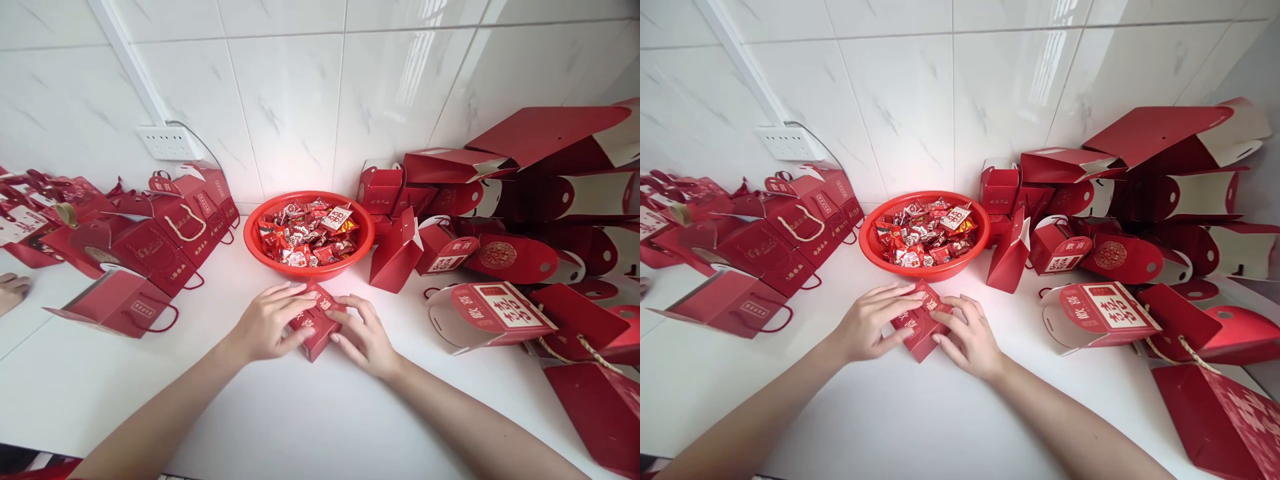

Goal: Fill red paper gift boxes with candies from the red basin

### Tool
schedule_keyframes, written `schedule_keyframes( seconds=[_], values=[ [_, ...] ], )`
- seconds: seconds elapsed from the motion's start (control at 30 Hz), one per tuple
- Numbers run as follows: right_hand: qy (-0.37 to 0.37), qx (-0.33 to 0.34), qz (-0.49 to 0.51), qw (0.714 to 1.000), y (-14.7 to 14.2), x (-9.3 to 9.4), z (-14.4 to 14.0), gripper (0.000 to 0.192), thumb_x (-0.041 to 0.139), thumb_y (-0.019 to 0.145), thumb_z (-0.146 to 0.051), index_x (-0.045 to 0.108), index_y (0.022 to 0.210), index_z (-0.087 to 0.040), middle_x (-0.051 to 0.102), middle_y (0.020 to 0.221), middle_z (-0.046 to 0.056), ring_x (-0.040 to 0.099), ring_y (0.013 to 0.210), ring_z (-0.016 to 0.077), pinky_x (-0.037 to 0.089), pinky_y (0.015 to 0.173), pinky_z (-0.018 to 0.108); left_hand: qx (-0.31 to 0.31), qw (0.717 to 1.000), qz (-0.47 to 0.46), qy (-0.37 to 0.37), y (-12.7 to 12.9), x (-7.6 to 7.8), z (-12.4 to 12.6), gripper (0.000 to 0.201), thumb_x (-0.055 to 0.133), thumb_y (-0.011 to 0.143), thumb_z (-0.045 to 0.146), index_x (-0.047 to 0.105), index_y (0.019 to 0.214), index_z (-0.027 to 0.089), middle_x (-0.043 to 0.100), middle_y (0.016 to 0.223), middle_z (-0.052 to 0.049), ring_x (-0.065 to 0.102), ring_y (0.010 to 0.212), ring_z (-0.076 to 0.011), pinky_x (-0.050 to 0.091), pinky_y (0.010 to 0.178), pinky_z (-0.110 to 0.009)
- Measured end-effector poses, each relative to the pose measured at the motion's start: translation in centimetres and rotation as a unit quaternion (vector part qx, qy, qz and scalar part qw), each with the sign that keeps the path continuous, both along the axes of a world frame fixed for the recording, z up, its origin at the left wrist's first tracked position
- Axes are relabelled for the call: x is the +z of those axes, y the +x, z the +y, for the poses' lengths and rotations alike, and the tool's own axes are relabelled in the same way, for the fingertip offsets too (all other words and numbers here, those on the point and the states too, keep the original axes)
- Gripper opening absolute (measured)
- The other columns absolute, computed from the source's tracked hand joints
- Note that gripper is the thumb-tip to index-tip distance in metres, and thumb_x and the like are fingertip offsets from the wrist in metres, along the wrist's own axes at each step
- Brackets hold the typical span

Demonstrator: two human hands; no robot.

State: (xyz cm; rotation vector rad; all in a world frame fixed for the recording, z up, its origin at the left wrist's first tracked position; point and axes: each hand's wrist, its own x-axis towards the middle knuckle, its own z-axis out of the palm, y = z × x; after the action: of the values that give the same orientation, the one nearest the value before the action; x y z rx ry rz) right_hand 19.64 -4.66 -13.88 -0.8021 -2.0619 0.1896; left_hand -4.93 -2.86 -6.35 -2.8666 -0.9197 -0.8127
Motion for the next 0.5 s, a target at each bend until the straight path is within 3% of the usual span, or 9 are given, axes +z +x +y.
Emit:
schedule_keyframes(
  seconds=[0.13, 0.23, 0.37, 0.5],
  values=[
    [0.030, 0.057, -0.009, 0.998, -0.6, 0.1, -0.6, 0.046, 0.061, 0.089, -0.024, 0.051, 0.134, -0.022, 0.054, 0.129, 0.014, 0.054, 0.117, 0.0263, 0.050, 0.094, 0.045, 0.074, 0.987, 0.119, -0.073, 1.1, 0.8, -3.6, 0.079, 0.062, 0.080, 0.063, 0.044, 0.145, 0.021, 0.051, 0.145, -0.007, 0.038, 0.139, -0.0353, 0.040, 0.110, -0.054],
    [0.028, 0.090, -0.016, 0.995, -0.8, -0.1, -0.7, 0.049, 0.060, 0.090, -0.021, 0.046, 0.137, -0.022, 0.052, 0.132, 0.015, 0.053, 0.118, 0.0264, 0.051, 0.094, 0.044, 0.120, 0.982, 0.124, -0.082, 0.8, -0.1, -5.1, 0.072, 0.061, 0.086, 0.052, 0.037, 0.149, 0.027, 0.038, 0.154, -0.004, 0.029, 0.143, -0.0362, 0.041, 0.109, -0.053],
    [0.007, 0.103, -0.015, 0.995, -0.8, -0.5, -0.7, 0.048, 0.055, 0.092, -0.017, 0.043, 0.137, -0.019, 0.051, 0.133, 0.017, 0.050, 0.125, 0.0267, 0.051, 0.096, 0.044, 0.183, 0.976, 0.091, -0.081, -0.9, -0.7, -6.2, 0.060, 0.061, 0.088, 0.038, 0.043, 0.146, 0.033, 0.019, 0.161, -0.005, 0.029, 0.143, -0.0351, 0.039, 0.112, -0.051],
    [-0.028, 0.107, -0.022, 0.994, -0.6, -0.9, -0.8, 0.043, 0.053, 0.091, -0.013, 0.045, 0.134, -0.019, 0.051, 0.132, 0.017, 0.052, 0.123, 0.0252, 0.052, 0.096, 0.042, 0.242, 0.963, 0.071, -0.097, -3.9, -0.8, -6.9, 0.058, 0.062, 0.086, 0.039, 0.047, 0.142, 0.036, 0.027, 0.156, -0.007, 0.040, 0.134, -0.0332, 0.043, 0.108, -0.051]
  ],
)
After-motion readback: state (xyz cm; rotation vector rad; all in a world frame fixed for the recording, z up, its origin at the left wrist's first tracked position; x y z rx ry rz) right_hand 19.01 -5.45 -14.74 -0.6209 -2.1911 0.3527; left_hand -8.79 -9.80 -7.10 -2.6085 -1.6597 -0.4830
